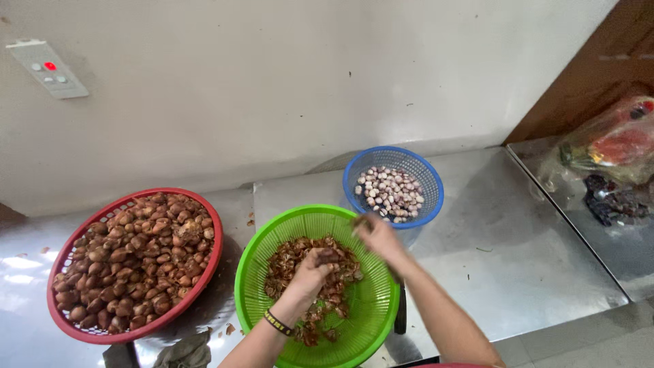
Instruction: The person uses a small knife to peel the outer skin off brown nuts over a green colander. The peeled nuts are placed into a blue basket, while the skins fall into the green colander. The person repeats this process continuously throughout the clip.
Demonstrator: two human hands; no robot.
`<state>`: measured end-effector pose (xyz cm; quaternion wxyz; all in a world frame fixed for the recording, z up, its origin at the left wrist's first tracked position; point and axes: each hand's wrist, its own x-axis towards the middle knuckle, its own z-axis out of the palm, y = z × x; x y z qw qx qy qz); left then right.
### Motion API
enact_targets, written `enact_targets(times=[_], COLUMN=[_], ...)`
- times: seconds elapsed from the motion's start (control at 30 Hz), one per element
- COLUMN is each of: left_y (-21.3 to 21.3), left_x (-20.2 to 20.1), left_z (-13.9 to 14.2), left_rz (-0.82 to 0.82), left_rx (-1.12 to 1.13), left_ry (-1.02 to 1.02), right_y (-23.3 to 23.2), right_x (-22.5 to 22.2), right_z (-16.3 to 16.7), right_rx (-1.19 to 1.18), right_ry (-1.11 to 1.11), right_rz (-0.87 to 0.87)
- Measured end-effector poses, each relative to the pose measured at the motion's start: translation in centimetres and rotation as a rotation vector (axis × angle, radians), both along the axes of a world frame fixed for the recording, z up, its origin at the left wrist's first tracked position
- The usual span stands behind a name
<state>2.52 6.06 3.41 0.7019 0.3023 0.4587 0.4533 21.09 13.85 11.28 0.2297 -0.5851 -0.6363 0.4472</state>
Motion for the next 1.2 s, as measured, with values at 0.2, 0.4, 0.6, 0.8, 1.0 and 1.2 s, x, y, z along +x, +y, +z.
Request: enact_targets(times=[0.2, 0.4, 0.6, 0.8, 1.0, 1.2], left_y=[-0.6, -2.0, -4.5, -5.6, -6.3, -6.5], left_x=[-2.7, -3.3, -3.1, -4.6, -4.7, -3.8], left_z=[-0.4, 1.4, 2.8, 1.5, 0.1, 0.2], left_rz=[0.249, 0.357, 0.267, 0.224, 0.242, 0.28], left_rx=[-0.037, 0.121, 0.249, 0.2, 0.192, 0.277], left_ry=[-0.283, -0.291, -0.193, -0.253, -0.25, -0.184], right_y=[4.3, -7.2, -11.5, -12.6, -12.8, -12.8], right_x=[3.8, -0.7, -3.0, -2.4, -2.4, -2.5], right_z=[2.6, -4.1, -5.6, -2.9, -0.5, -2.3], right_rx=[-0.099, -0.384, -0.251, 0.136, -0.008, 0.281], right_ry=[0.631, 0.384, 0.638, 0.368, 0.326, 0.444], right_rz=[-0.342, 0.239, 0.261, 0.355, 0.348, 0.365])
